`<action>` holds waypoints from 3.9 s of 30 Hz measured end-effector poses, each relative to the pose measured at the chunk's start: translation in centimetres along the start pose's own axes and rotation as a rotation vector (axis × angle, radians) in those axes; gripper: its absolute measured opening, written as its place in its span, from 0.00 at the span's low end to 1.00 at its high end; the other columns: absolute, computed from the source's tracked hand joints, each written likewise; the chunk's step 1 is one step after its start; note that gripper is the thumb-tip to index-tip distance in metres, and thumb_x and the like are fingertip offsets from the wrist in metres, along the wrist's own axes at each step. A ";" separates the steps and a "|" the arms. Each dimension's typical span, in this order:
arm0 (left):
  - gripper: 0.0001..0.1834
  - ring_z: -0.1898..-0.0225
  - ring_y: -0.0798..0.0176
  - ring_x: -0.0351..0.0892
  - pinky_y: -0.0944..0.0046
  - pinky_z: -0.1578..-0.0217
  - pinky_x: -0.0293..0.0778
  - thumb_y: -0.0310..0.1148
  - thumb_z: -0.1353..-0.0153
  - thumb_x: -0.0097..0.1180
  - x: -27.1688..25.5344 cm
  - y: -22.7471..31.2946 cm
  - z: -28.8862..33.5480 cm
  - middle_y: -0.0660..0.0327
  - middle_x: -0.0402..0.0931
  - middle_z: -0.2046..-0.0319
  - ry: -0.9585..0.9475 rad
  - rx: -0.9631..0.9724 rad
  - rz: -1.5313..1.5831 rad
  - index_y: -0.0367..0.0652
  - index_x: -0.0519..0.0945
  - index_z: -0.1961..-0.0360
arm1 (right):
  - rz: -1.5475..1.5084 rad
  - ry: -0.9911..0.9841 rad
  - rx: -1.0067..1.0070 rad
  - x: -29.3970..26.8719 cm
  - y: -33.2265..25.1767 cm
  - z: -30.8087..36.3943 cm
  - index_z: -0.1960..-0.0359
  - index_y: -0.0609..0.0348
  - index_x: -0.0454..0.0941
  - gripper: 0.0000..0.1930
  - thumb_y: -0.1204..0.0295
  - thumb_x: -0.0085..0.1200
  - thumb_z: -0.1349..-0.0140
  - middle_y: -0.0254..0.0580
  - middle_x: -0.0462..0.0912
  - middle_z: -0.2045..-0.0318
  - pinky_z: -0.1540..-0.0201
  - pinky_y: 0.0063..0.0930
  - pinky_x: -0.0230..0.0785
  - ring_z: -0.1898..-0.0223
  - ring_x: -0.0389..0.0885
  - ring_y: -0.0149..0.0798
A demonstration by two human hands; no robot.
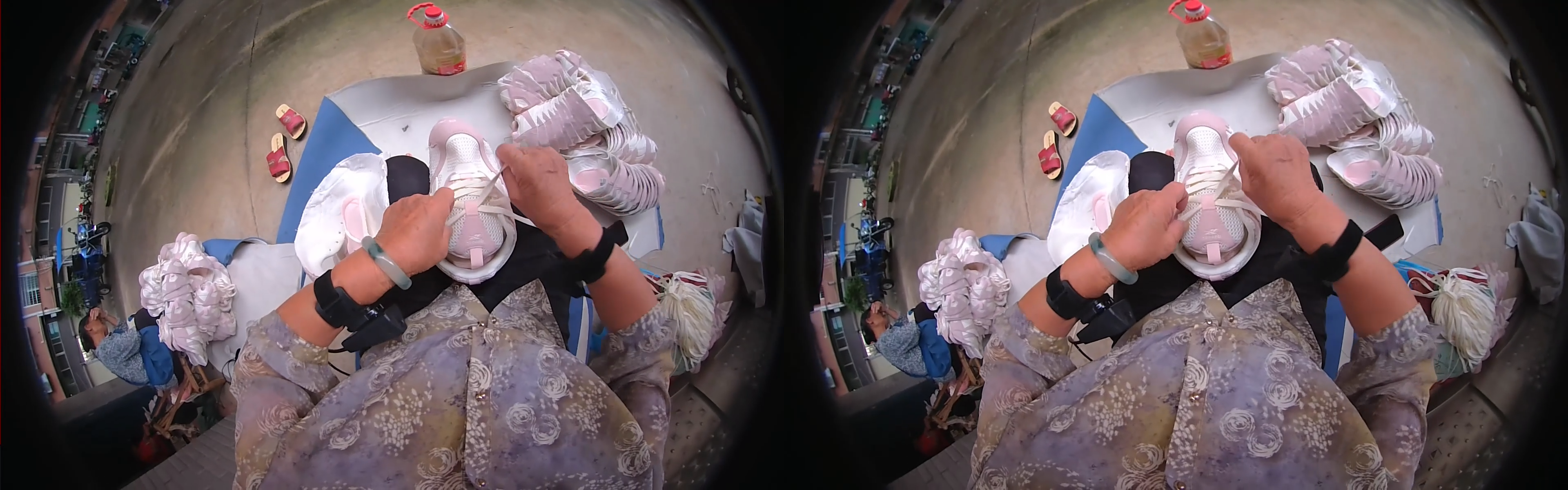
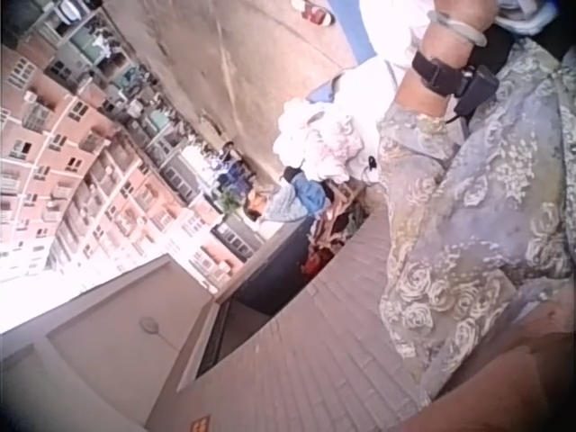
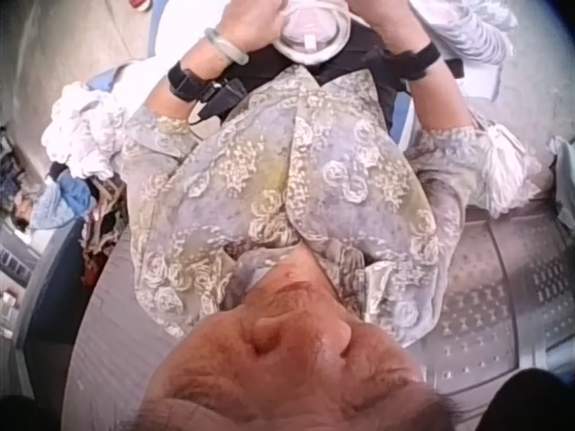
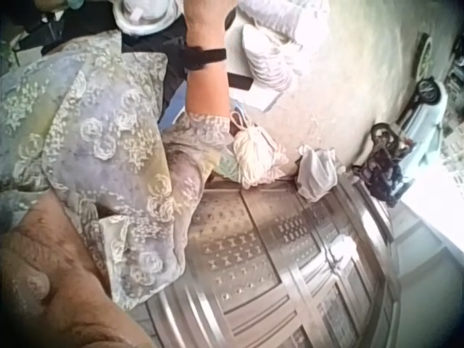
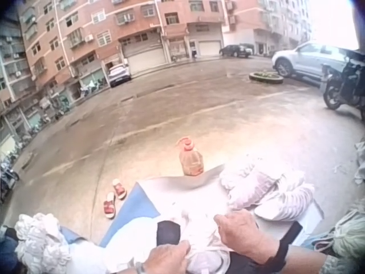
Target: The recorder is lacing up pink and white sneakers as part of a manufacturing or assembly process.
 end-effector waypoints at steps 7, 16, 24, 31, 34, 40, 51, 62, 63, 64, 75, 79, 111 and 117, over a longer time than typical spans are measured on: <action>0.06 0.76 0.42 0.74 0.47 0.74 0.68 0.27 0.52 0.50 -1.1 0.7 0.5 0.47 0.73 0.83 0.018 0.065 -0.215 0.39 0.71 0.72 | -1.326 -0.133 0.590 5.6 3.6 1.2 0.71 0.60 0.78 0.07 0.72 0.48 0.46 0.35 0.75 0.84 0.78 0.24 0.65 0.83 0.73 0.29; 0.04 0.78 0.43 0.75 0.49 0.76 0.69 0.27 0.49 0.49 -2.5 -2.4 1.0 0.49 0.72 0.84 0.207 -0.060 -0.200 0.39 0.75 0.75 | -0.887 -0.436 0.536 2.4 2.6 3.1 0.79 0.61 0.78 0.07 0.73 0.51 0.48 0.28 0.70 0.86 0.83 0.14 0.53 0.86 0.63 0.19; 0.08 0.79 0.56 0.77 0.64 0.76 0.70 0.25 0.45 0.49 -3.8 -3.4 1.7 0.52 0.75 0.81 0.269 -0.041 0.284 0.39 0.78 0.65 | -0.509 -0.245 0.454 2.2 3.9 4.0 0.87 0.62 0.74 0.13 0.66 0.55 0.51 0.38 0.72 0.91 0.83 0.27 0.57 0.87 0.69 0.32; 0.08 0.79 0.58 0.77 0.65 0.75 0.70 0.25 0.45 0.48 -4.5 -5.8 3.7 0.53 0.74 0.82 0.312 -0.010 0.133 0.38 0.78 0.66 | 0.170 0.196 -0.063 -0.5 -3.0 3.4 0.84 0.53 0.71 0.10 0.67 0.52 0.49 0.38 0.74 0.88 0.58 0.41 0.62 0.81 0.75 0.41; 0.07 0.80 0.64 0.75 0.66 0.75 0.69 0.25 0.44 0.48 -4.4 -7.4 4.0 0.56 0.74 0.82 0.296 -0.065 0.158 0.38 0.78 0.66 | 0.277 0.209 -0.159 0.9 -4.1 2.9 0.82 0.51 0.71 0.07 0.69 0.52 0.48 0.36 0.73 0.88 0.61 0.38 0.61 0.83 0.73 0.39; 0.08 0.80 0.58 0.77 0.64 0.75 0.71 0.27 0.47 0.49 -6.8 -9.1 4.2 0.52 0.75 0.82 0.394 -0.105 0.306 0.38 0.80 0.69 | 0.252 0.095 -0.098 1.9 -4.3 2.2 0.78 0.54 0.72 0.06 0.69 0.54 0.48 0.38 0.75 0.85 0.59 0.40 0.62 0.78 0.75 0.40; 0.05 0.82 0.65 0.75 0.69 0.78 0.68 0.24 0.50 0.53 -9.0 -7.0 5.3 0.55 0.75 0.83 0.284 -0.021 0.225 0.36 0.80 0.72 | -0.200 0.116 0.218 1.9 -0.6 3.0 0.79 0.60 0.75 0.09 0.68 0.55 0.49 0.45 0.75 0.86 0.76 0.34 0.65 0.82 0.75 0.45; 0.02 0.80 0.54 0.73 0.62 0.80 0.68 0.25 0.51 0.57 -9.8 -3.8 7.3 0.57 0.72 0.81 0.483 0.287 -0.208 0.42 0.77 0.74 | -0.239 -0.104 0.288 1.2 -0.4 1.3 0.76 0.60 0.79 0.10 0.66 0.53 0.49 0.51 0.77 0.82 0.71 0.39 0.68 0.77 0.77 0.50; 0.03 0.80 0.54 0.73 0.61 0.80 0.67 0.24 0.51 0.57 -10.0 -4.3 7.7 0.57 0.71 0.82 0.524 0.283 -0.301 0.43 0.76 0.73 | -0.236 -0.101 0.290 1.1 -0.3 1.4 0.76 0.60 0.79 0.10 0.66 0.53 0.49 0.51 0.77 0.82 0.71 0.39 0.68 0.77 0.77 0.50; 0.04 0.80 0.54 0.72 0.60 0.81 0.66 0.24 0.51 0.57 -10.3 -4.8 8.1 0.58 0.70 0.82 0.566 0.278 -0.393 0.44 0.76 0.73 | -0.278 -0.049 0.308 0.6 -0.2 1.5 0.76 0.61 0.79 0.10 0.66 0.53 0.48 0.50 0.77 0.83 0.71 0.38 0.68 0.77 0.77 0.50; 0.03 0.80 0.53 0.71 0.58 0.80 0.67 0.29 0.48 0.55 -9.4 -9.9 11.0 0.59 0.67 0.82 0.500 0.113 -0.437 0.45 0.73 0.73 | -0.381 0.159 -0.005 -0.7 -1.4 6.0 0.65 0.61 0.73 0.09 0.76 0.53 0.49 0.46 0.73 0.73 0.68 0.32 0.66 0.73 0.74 0.46; 0.02 0.78 0.52 0.72 0.57 0.79 0.67 0.29 0.47 0.54 -9.7 -11.1 11.8 0.59 0.68 0.81 0.481 0.059 -0.460 0.45 0.73 0.73 | -0.434 0.091 0.127 -0.1 -0.7 6.8 0.64 0.60 0.72 0.11 0.74 0.55 0.49 0.45 0.72 0.74 0.72 0.32 0.66 0.76 0.73 0.47; 0.07 0.76 0.45 0.75 0.52 0.74 0.69 0.36 0.44 0.52 -14.1 -26.1 23.3 0.51 0.74 0.81 0.516 -0.541 -0.405 0.44 0.78 0.72 | 0.375 0.248 0.111 -13.7 20.8 14.9 0.56 0.60 0.75 0.11 0.79 0.48 0.41 0.51 0.80 0.62 0.60 0.34 0.71 0.62 0.79 0.51; 0.10 0.78 0.46 0.73 0.52 0.76 0.67 0.38 0.45 0.53 -15.0 -26.9 24.0 0.50 0.72 0.84 0.439 -0.624 -0.457 0.43 0.75 0.78 | 0.387 0.382 0.231 -16.5 23.1 17.3 0.60 0.61 0.75 0.08 0.73 0.48 0.38 0.51 0.80 0.70 0.65 0.33 0.70 0.68 0.79 0.48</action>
Point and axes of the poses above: each hand's wrist, its own z-axis away from the middle knuckle, its own x-axis out of the palm, y = z × x, the point moved 10 cm from there along -z, towards the middle knuckle
